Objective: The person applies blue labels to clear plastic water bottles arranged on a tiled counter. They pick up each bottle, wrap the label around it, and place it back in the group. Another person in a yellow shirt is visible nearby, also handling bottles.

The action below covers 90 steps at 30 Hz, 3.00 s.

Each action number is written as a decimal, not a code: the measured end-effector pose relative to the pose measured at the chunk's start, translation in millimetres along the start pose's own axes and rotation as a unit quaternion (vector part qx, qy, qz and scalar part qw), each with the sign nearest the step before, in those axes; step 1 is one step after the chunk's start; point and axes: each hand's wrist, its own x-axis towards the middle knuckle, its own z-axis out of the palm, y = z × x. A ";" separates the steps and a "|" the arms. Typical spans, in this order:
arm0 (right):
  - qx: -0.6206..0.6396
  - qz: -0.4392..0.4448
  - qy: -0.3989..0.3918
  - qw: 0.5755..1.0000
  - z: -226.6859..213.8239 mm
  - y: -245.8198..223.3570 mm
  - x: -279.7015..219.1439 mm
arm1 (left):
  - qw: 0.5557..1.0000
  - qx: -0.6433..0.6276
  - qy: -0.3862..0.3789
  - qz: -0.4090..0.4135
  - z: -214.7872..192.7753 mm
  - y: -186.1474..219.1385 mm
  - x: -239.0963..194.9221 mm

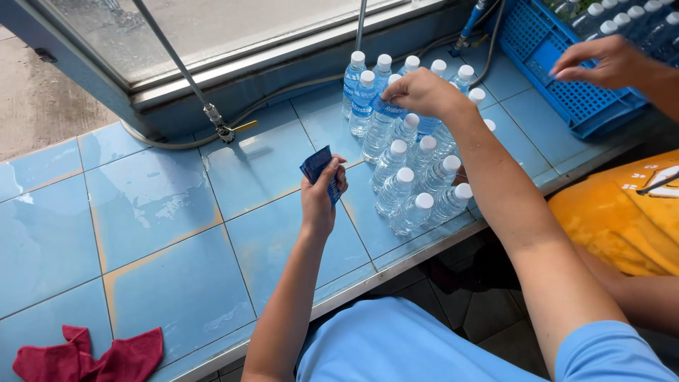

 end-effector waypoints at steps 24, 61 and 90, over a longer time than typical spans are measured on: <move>-0.421 -0.063 -0.001 0.905 48.2 33.4 62.6 | 0.873 0.461 -0.023 0.158 39.7 -43.3 110.4; -0.315 -0.228 -0.032 0.921 41.5 55.1 42.6 | 0.988 -0.088 0.104 -0.067 24.4 -17.9 87.0; 0.034 -0.051 -0.020 0.998 -20.4 42.0 -57.6 | 0.998 0.037 -0.050 -0.021 58.4 -65.2 111.6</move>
